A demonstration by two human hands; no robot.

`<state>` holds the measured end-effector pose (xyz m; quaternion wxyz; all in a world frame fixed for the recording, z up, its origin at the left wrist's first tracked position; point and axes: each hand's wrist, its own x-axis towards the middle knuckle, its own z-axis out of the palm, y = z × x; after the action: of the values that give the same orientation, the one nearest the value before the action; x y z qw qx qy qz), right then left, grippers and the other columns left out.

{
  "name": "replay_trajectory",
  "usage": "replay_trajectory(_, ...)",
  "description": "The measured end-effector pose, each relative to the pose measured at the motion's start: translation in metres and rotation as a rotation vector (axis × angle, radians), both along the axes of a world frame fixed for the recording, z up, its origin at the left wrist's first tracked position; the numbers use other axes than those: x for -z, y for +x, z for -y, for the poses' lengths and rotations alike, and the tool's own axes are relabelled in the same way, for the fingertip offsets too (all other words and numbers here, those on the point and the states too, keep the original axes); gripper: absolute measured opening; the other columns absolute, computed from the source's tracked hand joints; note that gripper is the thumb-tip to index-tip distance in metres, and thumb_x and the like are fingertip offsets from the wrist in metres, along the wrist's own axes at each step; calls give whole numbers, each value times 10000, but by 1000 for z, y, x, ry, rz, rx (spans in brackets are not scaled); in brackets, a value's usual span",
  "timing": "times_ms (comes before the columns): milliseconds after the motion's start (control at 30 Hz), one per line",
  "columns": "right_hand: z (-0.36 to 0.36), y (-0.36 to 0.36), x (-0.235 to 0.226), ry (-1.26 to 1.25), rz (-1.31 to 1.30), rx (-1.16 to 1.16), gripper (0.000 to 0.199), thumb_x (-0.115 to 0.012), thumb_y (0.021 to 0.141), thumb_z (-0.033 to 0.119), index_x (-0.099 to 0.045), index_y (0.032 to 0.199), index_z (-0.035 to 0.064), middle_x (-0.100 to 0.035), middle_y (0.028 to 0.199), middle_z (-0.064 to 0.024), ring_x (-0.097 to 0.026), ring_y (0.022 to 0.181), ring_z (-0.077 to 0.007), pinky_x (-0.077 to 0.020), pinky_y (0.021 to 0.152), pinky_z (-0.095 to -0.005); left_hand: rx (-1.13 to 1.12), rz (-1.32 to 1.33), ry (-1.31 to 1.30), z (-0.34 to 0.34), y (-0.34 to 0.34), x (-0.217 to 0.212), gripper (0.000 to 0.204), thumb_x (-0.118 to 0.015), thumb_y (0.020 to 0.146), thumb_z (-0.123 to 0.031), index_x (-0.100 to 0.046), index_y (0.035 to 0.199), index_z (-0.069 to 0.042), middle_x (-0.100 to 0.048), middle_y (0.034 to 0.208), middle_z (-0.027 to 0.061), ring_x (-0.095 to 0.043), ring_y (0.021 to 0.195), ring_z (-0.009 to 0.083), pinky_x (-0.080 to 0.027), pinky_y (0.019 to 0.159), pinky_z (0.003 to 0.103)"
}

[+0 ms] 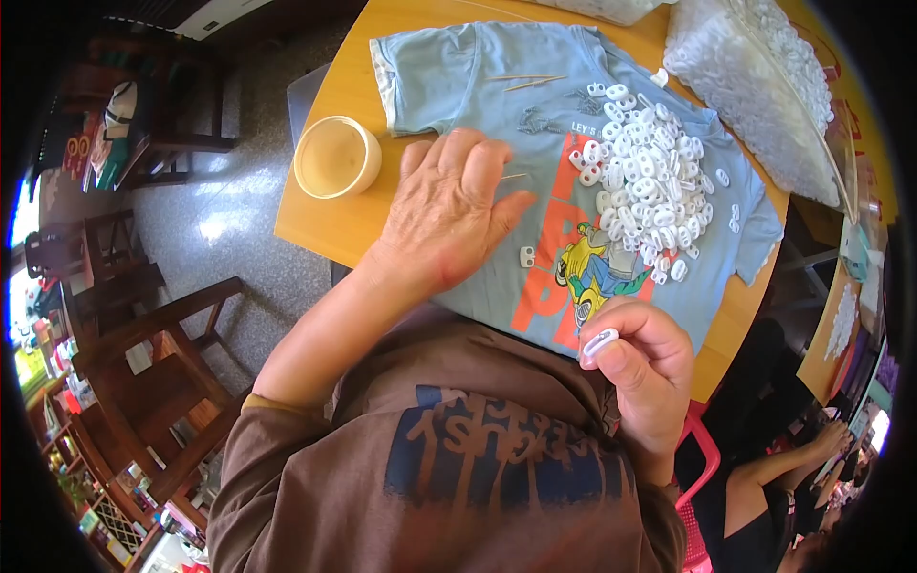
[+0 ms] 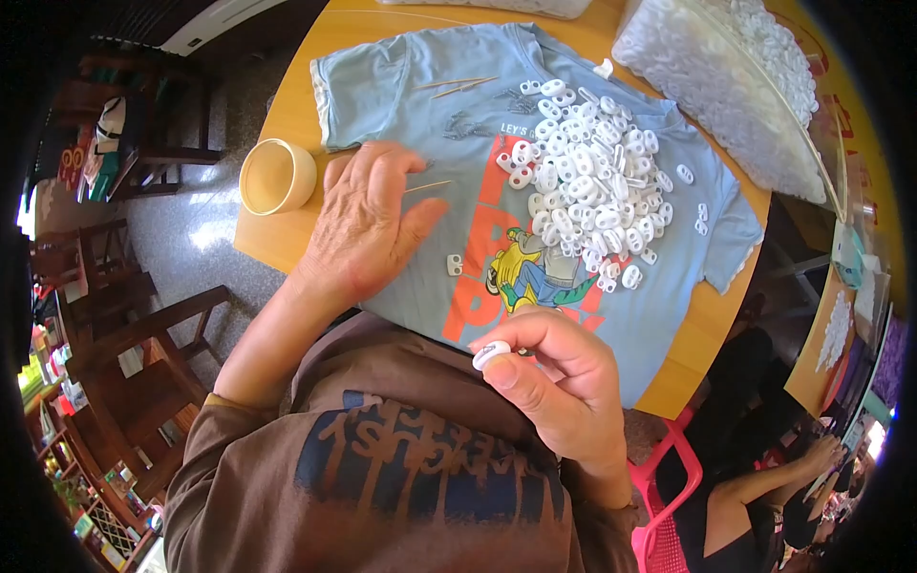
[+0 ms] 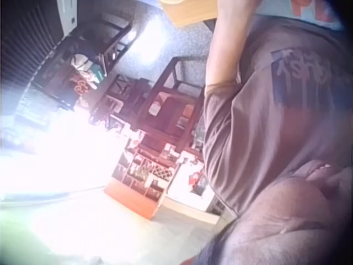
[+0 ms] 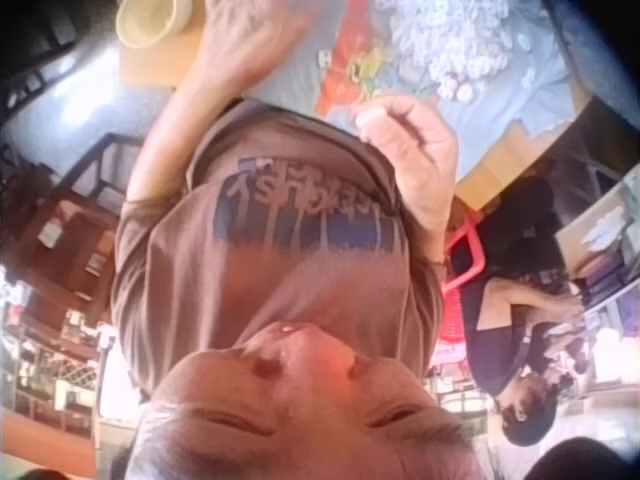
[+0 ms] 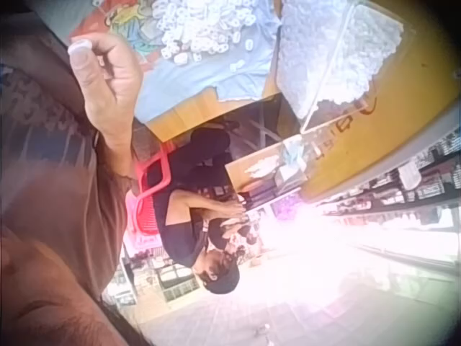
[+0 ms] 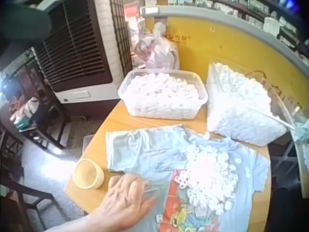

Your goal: Using a thin wire tool to clear holes in small white plastic clips.

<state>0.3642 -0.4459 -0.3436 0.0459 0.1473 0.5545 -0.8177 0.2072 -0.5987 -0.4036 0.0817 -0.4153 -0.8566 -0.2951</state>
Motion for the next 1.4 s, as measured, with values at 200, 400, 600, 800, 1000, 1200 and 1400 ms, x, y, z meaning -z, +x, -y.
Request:
replay_trajectory(200, -1, 0, -1, -41, 18, -1, 137, -611, 822, 91, -587, 886, -29, -558, 823, -40, -478, 720, -74, -365, 655, -203, 186, 197, 212, 9, 15, -30, 208, -620, 714, -38, -501, 884, -33, -522, 799, 96, -519, 729, 270, -399, 641, 352)
replay_trajectory(400, 1, -4, 3, -62, 24, 0, 138, -603, 829, 87, -579, 907, -24, -563, 838, -29, -488, 720, -64, -373, 650, -188, 363, 72, 338, -1, 13, -12, 234, -616, 666, 41, -579, 890, -13, -544, 790, 112, -525, 663, 266, -436, 585, 346)
replay_trajectory(600, -3, -1, 15, -109, 137, 83, 147, -614, 827, 110, -576, 917, 1, -585, 843, -20, -500, 717, -46, -398, 652, -180, 217, 98, -17, 5, 1, 9, 242, -568, 688, -51, -576, 930, -54, -550, 919, 83, -542, 836, 261, -419, 729, 354)
replay_trajectory(800, -3, -4, 15, -132, 137, 95, 159, -623, 821, 118, -579, 919, 1, -592, 852, -28, -507, 734, -47, -405, 663, -180, 81, -86, 86, -2, -1, -7, 334, -618, 651, -41, -592, 982, -76, -550, 937, 65, -530, 850, 247, -403, 749, 348)
replay_trajectory(1000, -5, -4, 11, -167, 112, 61, 147, -615, 822, 98, -573, 913, -10, -583, 839, -22, -508, 752, -52, -404, 673, -185, 438, 421, 377, 1, 21, -38, 241, -666, 662, -15, -619, 897, -44, -567, 873, 82, -538, 765, 219, -424, 638, 316)
replay_trajectory(1200, -2, -5, 2, -231, 121, 38, 119, -591, 836, 69, -566, 912, -19, -577, 836, -18, -507, 752, -55, -403, 684, -188, 513, 475, 395, -2, 30, -44, 284, -691, 649, -43, -648, 929, -64, -588, 885, 52, -533, 730, 195, -405, 675, 320)
replay_trajectory(1400, 0, -5, 3, -208, 111, 22, 115, -594, 835, 68, -571, 910, -16, -571, 824, -8, -496, 738, -49, -391, 667, -182, 528, 446, 415, -2, 30, -38, 295, -721, 624, -61, -655, 912, -66, -594, 850, 34, -538, 693, 186, -403, 672, 320)
